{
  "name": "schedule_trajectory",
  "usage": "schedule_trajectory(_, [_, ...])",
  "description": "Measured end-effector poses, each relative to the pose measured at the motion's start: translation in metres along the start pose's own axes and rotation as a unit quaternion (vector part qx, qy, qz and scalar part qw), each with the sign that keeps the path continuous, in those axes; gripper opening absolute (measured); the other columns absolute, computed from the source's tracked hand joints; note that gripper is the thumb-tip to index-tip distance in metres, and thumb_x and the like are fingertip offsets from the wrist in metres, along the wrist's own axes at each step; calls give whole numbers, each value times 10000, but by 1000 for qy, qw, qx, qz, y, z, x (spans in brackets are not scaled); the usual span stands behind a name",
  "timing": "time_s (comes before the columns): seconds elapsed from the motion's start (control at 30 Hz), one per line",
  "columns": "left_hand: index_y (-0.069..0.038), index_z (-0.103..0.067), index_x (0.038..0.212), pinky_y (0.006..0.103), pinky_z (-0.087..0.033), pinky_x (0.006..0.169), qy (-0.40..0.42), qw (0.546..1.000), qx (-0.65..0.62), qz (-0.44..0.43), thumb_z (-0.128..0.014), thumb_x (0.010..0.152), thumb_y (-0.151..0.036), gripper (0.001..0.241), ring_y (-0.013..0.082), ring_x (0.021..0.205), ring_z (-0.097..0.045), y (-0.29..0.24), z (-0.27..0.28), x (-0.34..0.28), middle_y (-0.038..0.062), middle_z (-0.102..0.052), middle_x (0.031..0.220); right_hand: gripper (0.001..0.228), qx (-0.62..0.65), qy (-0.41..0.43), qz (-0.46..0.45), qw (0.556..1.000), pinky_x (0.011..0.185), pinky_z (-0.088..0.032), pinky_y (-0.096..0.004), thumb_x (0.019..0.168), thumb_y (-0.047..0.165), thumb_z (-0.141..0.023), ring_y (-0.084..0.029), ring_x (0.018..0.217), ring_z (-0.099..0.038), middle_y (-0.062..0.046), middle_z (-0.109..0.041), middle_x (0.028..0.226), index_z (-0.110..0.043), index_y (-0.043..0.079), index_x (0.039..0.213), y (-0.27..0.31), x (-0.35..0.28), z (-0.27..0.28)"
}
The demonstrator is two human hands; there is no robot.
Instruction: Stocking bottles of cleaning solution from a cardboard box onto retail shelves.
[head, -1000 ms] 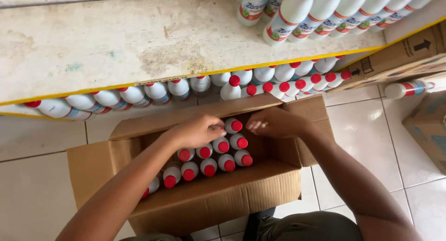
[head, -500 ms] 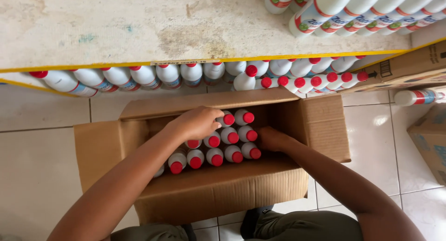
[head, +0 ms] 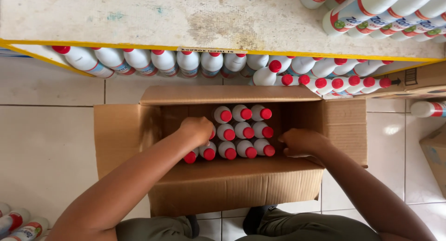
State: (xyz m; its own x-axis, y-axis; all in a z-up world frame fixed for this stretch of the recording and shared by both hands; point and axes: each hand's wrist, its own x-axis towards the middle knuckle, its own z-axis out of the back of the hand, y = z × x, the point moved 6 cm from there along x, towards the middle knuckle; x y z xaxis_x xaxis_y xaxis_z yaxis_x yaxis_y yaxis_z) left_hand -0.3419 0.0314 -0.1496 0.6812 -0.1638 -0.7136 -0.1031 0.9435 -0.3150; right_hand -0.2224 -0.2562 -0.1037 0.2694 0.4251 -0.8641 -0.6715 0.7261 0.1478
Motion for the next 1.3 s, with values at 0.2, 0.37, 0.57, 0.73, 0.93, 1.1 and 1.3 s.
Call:
schedule_trajectory(0.2, [-108,-736,1125,497,-564,804,-184,974,-56,-116,-796,791,-338,409,410,999,-697,8,15,-15,199,-722,1122,364,29,-108,10,994,913,-551,-480,912,282,-632,-335,1040,-717,-106,-774,1107,-680,136,1242,85,-62,102])
schedule_trajectory(0.37, [-129,-699,1142,508,-543,822,-203,955,-142,-163,-795,777,-332,429,400,1016,-679,11,27,-28,175,-730,1091,470,129,-240,156,950,905,-559,-440,827,186,-702,-306,1051,-720,-137,-753,1139,-651,100,1287,110,-53,111])
schedule_trajectory(0.57, [-147,-736,1067,463,-552,836,-186,946,-230,-136,-796,777,-354,361,357,977,-707,16,75,-62,124,-761,1020,444,288,-244,241,894,936,-614,-371,845,126,-751,-225,1077,-757,-112,-757,1184,-645,46,1269,107,-18,92])
schedule_trajectory(0.73, [-124,-749,1043,422,-556,786,-244,924,-243,-166,-820,766,-400,397,320,902,-735,-6,142,-115,124,-771,956,531,365,-260,290,845,938,-620,-368,818,170,-808,-212,1102,-740,-97,-743,1209,-635,50,1306,127,-17,86])
schedule_trajectory(0.93, [-67,-753,1032,339,-588,744,-314,867,-334,-196,-832,795,-409,423,190,837,-780,-33,198,-143,87,-806,917,790,376,-318,258,831,927,-580,-350,725,219,-907,-179,1102,-692,-124,-697,1240,-515,37,1386,153,-50,111])
schedule_trajectory(1.1, [-62,-747,1156,334,-593,819,-369,828,-366,-209,-837,821,-368,463,141,925,-768,-45,215,-142,73,-801,1011,736,482,-356,242,763,977,-594,-354,789,170,-883,-156,1122,-685,-95,-700,1219,-472,42,1387,138,-55,120])
schedule_trajectory(1.3, [-34,-515,1460,360,-522,1050,-242,809,-420,-331,-834,825,-329,769,187,1253,-648,-53,195,-106,92,-695,1331,716,619,-250,318,673,1042,-548,-388,868,17,-759,-176,1246,-597,-81,-586,1356,-396,51,1484,118,-55,134])
